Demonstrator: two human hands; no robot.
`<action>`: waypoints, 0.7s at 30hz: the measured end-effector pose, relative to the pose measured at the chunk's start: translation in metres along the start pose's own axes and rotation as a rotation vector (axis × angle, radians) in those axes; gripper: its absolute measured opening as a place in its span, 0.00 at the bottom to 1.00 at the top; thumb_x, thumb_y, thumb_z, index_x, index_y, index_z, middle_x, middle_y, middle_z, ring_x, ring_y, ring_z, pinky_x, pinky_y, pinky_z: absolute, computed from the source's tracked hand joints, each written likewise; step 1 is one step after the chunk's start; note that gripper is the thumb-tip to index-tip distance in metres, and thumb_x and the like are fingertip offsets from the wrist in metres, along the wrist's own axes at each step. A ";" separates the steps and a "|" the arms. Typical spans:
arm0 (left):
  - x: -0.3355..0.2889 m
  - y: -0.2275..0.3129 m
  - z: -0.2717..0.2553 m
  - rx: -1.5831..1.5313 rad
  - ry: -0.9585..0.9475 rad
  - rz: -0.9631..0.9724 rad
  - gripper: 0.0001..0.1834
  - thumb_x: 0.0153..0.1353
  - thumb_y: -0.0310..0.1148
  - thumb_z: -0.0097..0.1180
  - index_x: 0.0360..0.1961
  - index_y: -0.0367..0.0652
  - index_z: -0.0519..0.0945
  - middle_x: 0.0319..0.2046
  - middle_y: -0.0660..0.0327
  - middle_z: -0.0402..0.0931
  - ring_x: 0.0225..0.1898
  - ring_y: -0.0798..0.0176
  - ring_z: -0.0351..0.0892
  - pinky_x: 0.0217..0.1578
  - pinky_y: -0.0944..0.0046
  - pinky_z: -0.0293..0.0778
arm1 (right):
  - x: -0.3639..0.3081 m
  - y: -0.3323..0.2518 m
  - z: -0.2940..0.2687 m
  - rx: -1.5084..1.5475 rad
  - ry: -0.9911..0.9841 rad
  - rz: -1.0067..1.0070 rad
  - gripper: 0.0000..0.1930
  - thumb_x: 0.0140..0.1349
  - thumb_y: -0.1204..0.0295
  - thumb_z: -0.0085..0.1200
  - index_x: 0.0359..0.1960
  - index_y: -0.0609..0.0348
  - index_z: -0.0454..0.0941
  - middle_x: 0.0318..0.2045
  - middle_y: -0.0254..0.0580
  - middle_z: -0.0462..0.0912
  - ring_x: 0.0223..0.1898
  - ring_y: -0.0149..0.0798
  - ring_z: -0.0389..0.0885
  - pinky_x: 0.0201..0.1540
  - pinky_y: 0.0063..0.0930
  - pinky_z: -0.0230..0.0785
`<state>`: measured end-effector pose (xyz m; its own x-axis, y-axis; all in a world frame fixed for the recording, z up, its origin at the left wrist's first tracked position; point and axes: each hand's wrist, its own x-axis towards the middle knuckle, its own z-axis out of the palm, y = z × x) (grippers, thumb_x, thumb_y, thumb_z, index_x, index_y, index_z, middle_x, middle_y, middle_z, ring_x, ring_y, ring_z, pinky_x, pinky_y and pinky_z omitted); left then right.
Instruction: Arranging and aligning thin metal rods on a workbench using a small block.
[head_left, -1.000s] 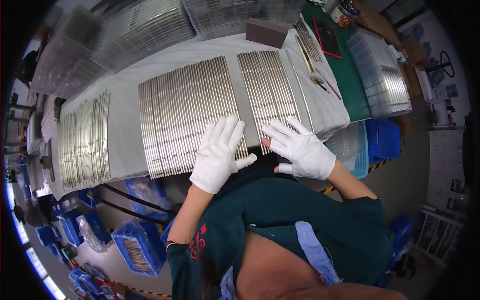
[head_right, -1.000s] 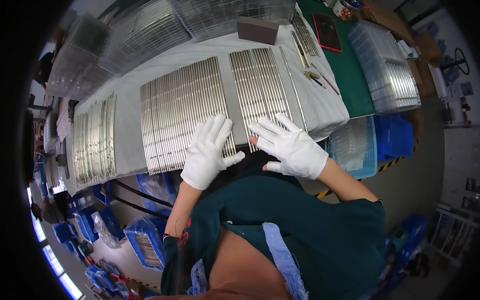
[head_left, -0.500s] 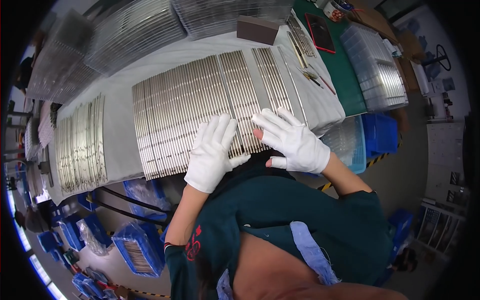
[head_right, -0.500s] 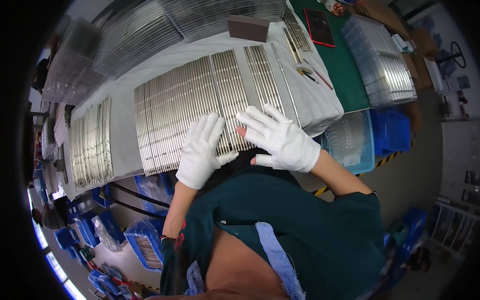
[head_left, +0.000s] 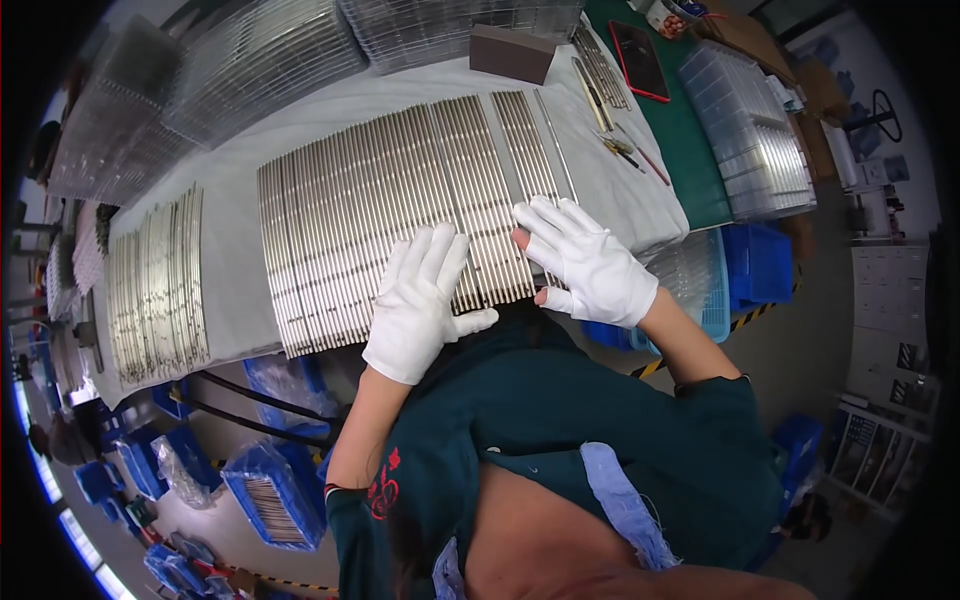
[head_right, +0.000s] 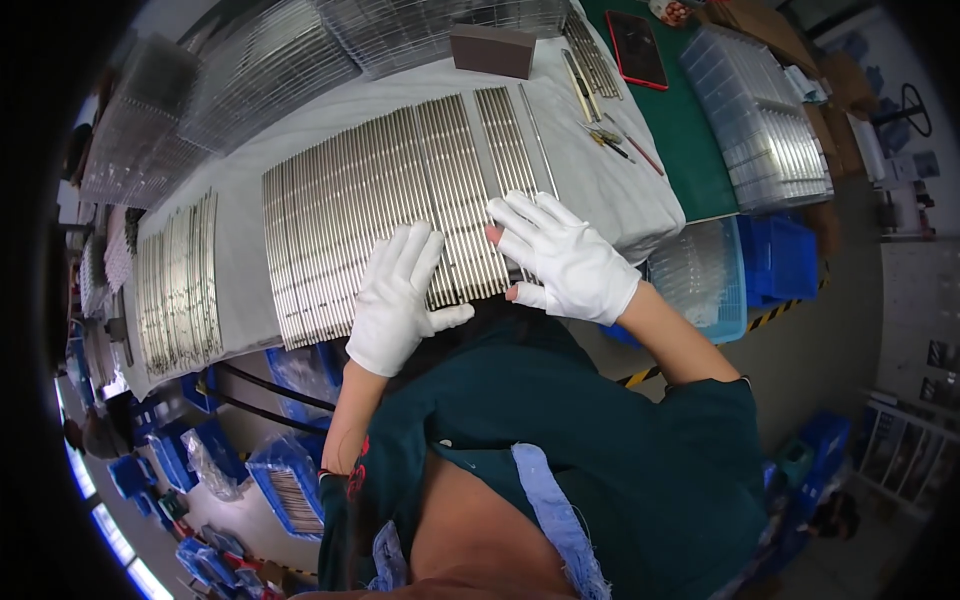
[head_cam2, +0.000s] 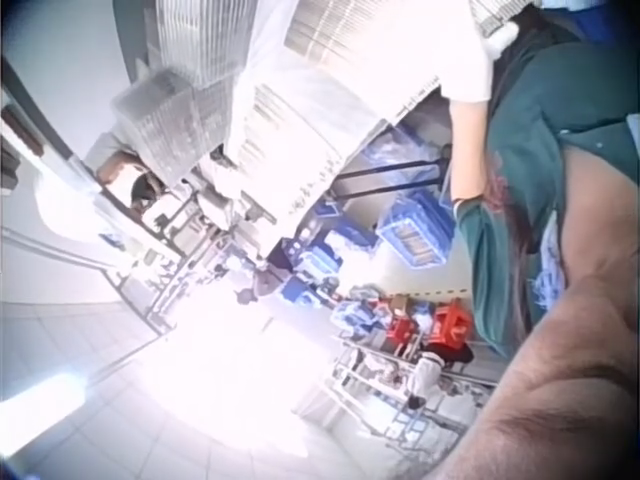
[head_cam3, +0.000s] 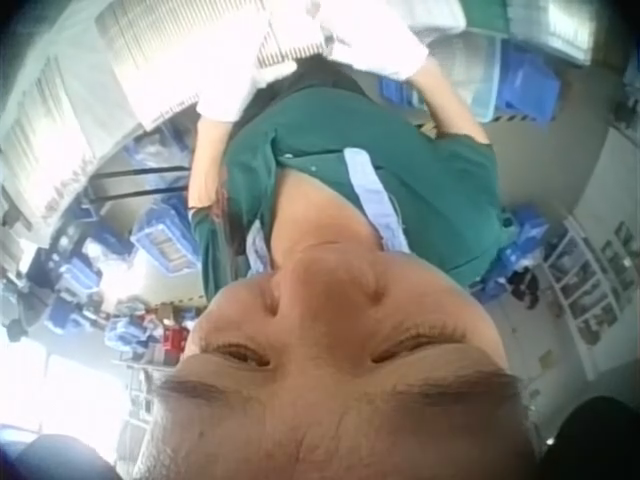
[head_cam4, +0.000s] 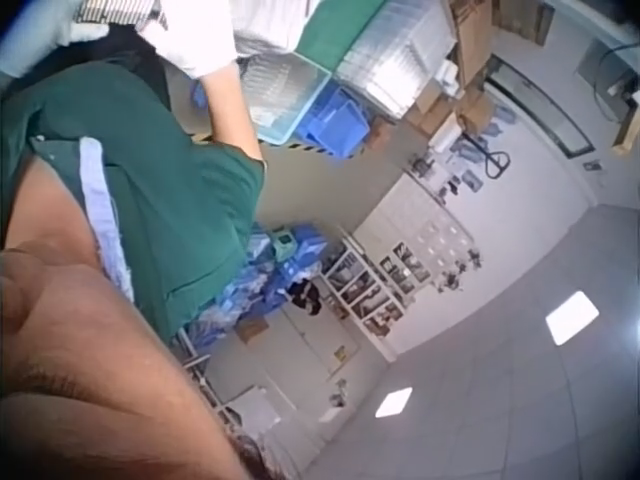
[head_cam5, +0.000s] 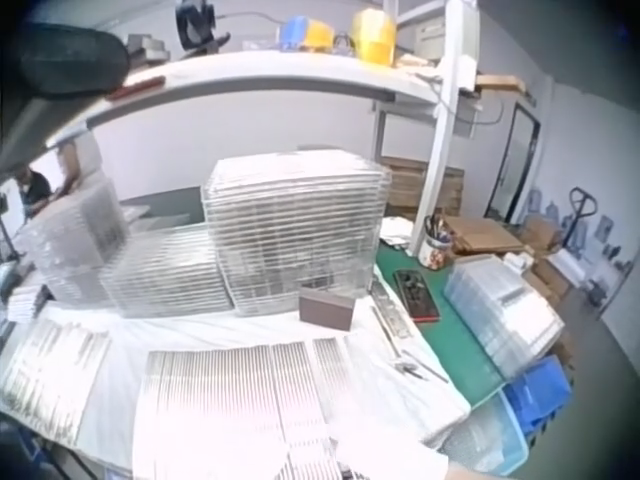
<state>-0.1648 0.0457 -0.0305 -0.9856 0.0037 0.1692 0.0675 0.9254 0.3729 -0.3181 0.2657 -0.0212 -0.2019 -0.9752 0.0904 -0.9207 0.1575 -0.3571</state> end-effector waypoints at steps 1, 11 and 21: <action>-0.001 -0.001 0.002 0.008 0.021 0.008 0.50 0.39 0.53 0.76 0.61 0.35 0.73 0.61 0.50 0.71 0.64 0.47 0.69 0.67 0.47 0.62 | 0.004 -0.002 0.000 -0.006 -0.023 -0.045 0.37 0.68 0.48 0.51 0.70 0.64 0.65 0.73 0.63 0.62 0.74 0.64 0.59 0.76 0.55 0.48; -0.002 -0.001 0.003 0.007 0.031 0.002 0.52 0.40 0.56 0.74 0.62 0.34 0.72 0.62 0.48 0.71 0.65 0.45 0.69 0.67 0.46 0.62 | 0.004 -0.007 -0.008 0.110 0.096 -0.034 0.42 0.54 0.52 0.67 0.67 0.66 0.69 0.71 0.59 0.66 0.73 0.60 0.62 0.75 0.55 0.52; -0.003 -0.002 0.004 0.018 0.052 0.019 0.51 0.42 0.57 0.73 0.62 0.33 0.73 0.61 0.48 0.71 0.65 0.45 0.69 0.67 0.46 0.63 | -0.005 -0.010 -0.007 -0.110 -0.096 0.114 0.47 0.50 0.46 0.68 0.67 0.63 0.69 0.73 0.57 0.63 0.75 0.59 0.58 0.75 0.57 0.48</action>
<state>-0.1626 0.0455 -0.0354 -0.9747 0.0025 0.2233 0.0831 0.9321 0.3525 -0.3103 0.2697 -0.0113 -0.2788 -0.9597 -0.0362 -0.9257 0.2785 -0.2560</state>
